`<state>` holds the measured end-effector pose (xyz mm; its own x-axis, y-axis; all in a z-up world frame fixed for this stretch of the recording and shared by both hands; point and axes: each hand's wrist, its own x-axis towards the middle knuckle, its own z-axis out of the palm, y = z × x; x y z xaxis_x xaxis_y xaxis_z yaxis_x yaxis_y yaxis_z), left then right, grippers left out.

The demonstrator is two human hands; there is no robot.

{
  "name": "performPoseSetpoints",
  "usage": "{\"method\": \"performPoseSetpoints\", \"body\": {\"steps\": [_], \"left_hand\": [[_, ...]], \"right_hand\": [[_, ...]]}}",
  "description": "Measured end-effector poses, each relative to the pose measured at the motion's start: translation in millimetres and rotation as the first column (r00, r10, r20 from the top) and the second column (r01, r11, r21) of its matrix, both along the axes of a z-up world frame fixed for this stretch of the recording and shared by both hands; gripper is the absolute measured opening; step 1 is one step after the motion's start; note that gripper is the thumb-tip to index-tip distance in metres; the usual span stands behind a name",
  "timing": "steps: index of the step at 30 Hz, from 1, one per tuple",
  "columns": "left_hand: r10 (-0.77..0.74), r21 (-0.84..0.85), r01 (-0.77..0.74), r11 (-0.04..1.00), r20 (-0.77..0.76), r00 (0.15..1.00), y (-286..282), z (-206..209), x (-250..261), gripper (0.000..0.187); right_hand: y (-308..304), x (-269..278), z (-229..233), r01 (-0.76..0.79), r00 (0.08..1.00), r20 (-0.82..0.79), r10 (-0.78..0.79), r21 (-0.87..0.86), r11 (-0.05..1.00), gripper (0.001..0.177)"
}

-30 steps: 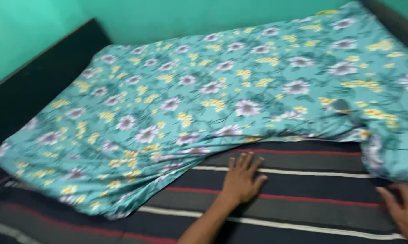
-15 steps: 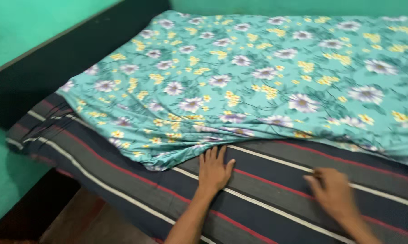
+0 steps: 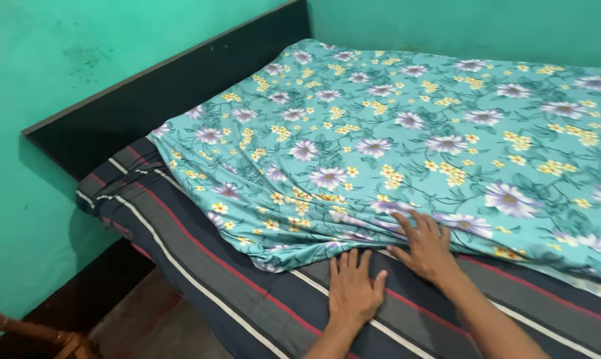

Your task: The person folds a floral-patterned bed sheet on a bed. They repeatedly fold the sheet from one side to the other, smoothing it with their hands, and continue folding until the sheet is compacted into a smaller bundle.

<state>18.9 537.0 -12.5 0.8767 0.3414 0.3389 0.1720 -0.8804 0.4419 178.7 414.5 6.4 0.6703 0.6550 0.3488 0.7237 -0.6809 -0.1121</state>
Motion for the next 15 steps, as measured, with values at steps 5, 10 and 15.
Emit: {"method": "performPoseSetpoints", "body": {"steps": [5, 10, 15], "left_hand": [[-0.017, -0.048, 0.016, 0.999, -0.023, 1.0, 1.6, 6.9, -1.8, 0.06], [0.0, -0.06, -0.001, 0.998, -0.018, 1.0, 1.3, 4.5, 0.4, 0.06], [-0.002, -0.071, 0.0, 0.998, -0.031, 1.0, 2.4, 5.3, 2.0, 0.06]], "right_hand": [[1.2, 14.3, 5.5, 0.092, 0.991, -0.053, -0.122, -0.385, 0.918, 0.08], [-19.2, 58.4, -15.9, -0.117, 0.993, -0.062, 0.102, -0.31, 0.944, 0.076], [-48.6, 83.7, -15.0, -0.071, 0.995, 0.049, 0.085, -0.24, 0.968, 0.073]]}}
